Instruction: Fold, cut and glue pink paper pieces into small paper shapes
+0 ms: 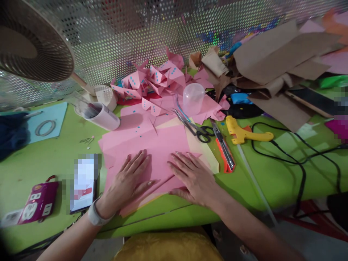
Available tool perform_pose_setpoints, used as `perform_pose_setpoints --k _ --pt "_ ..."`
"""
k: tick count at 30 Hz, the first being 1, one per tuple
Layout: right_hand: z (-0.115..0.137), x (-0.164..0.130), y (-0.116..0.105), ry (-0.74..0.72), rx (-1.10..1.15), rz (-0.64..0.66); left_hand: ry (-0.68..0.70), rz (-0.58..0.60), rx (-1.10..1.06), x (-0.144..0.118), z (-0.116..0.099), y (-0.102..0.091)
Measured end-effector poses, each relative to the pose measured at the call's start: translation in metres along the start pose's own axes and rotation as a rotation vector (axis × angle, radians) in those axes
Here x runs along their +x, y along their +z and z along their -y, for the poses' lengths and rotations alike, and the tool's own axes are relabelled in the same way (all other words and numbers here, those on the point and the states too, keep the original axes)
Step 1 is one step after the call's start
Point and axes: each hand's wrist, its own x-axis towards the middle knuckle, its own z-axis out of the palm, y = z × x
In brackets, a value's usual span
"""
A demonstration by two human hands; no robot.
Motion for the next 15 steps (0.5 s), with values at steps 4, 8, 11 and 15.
perform_pose_setpoints --k 4,8,11,15 --pt "-0.0005 -0.0002 0.0007 -0.008 -0.002 -0.011 -0.003 -0.017 0.0 -0.0001 0.0004 0.0018" --pt "-0.0002 0.0002 -0.0005 0.003 0.006 -0.004 0.012 -0.042 0.019 -0.0001 0.0013 0.0032" --pt "0.0005 0.001 -0.0029 0.017 0.023 0.002 0.038 -0.066 0.043 0.0002 0.0024 0.0041" --pt "-0.0001 0.0017 -0.0048 0.041 0.057 0.002 0.058 -0.103 0.064 0.0007 0.0046 0.0067"
